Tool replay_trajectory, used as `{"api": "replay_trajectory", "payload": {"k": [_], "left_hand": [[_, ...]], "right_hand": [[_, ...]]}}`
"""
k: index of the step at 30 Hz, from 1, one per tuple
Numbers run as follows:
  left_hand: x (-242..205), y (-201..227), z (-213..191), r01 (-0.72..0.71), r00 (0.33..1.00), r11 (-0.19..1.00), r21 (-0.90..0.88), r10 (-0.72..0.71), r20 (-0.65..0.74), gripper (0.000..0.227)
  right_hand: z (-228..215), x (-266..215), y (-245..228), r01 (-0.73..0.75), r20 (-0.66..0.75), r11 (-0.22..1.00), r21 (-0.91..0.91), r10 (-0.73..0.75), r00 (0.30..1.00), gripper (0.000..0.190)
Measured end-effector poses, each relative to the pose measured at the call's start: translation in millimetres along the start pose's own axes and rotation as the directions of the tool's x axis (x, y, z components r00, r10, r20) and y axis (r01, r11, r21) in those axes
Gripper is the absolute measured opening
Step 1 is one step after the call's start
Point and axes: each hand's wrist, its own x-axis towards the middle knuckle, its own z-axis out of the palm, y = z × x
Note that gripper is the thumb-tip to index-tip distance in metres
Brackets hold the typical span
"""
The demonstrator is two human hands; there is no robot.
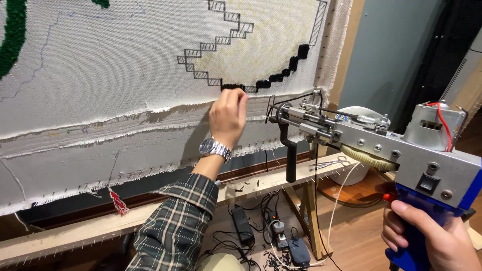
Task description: Using a tufting gun to fill in a black pattern on a rug canvas stretched over a wooden frame.
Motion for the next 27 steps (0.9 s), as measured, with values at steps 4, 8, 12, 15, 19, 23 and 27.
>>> {"api": "replay_trajectory", "payload": {"k": [4, 8, 12, 15, 19, 23, 27], "left_hand": [[-7, 5, -13, -0.092, 0.994, 0.995, -0.03, 0.093, 0.051, 0.017], [2, -6, -10, 0.005, 0.999, 1.0, 0.017, -0.004, -0.035, 0.035], [7, -8, -7, -0.016, 1.0, 0.993, 0.12, 0.019, -0.017, 0.018], [7, -19, 5, -0.055, 0.998, 0.969, 0.241, 0.062, -0.022, 0.01], [6, -11, 1, -0.014, 0.999, 0.98, 0.197, 0.019, -0.027, 0.009], [-12, 5, -9, 0.052, 0.994, 0.991, -0.12, -0.063, -0.093, 0.024], [-45, 22, -9, 0.084, 0.994, 0.957, -0.279, -0.061, 0.089, 0.066]], "right_hand": [[-7, 5, 1, -0.001, 0.034, 1.0, -0.003, 0.001, 0.999, 0.015], [-3, 3, 2, -0.056, -0.024, 0.998, -0.012, 0.056, 0.998, 0.016], [1, 0, 3, -0.029, -0.013, 1.0, 0.0, 0.029, 0.999, 0.015], [3, 2, 2, -0.016, 0.012, 1.0, 0.001, 0.016, 1.0, 0.013], [6, 0, 1, 0.018, 0.027, 1.0, 0.001, -0.018, 0.999, 0.017], [7, 2, 0, -0.003, 0.003, 1.0, -0.009, 0.003, 1.0, 0.017], [28, -5, -12, -0.02, -0.039, 0.999, -0.045, 0.018, 0.999, 0.012]]}}
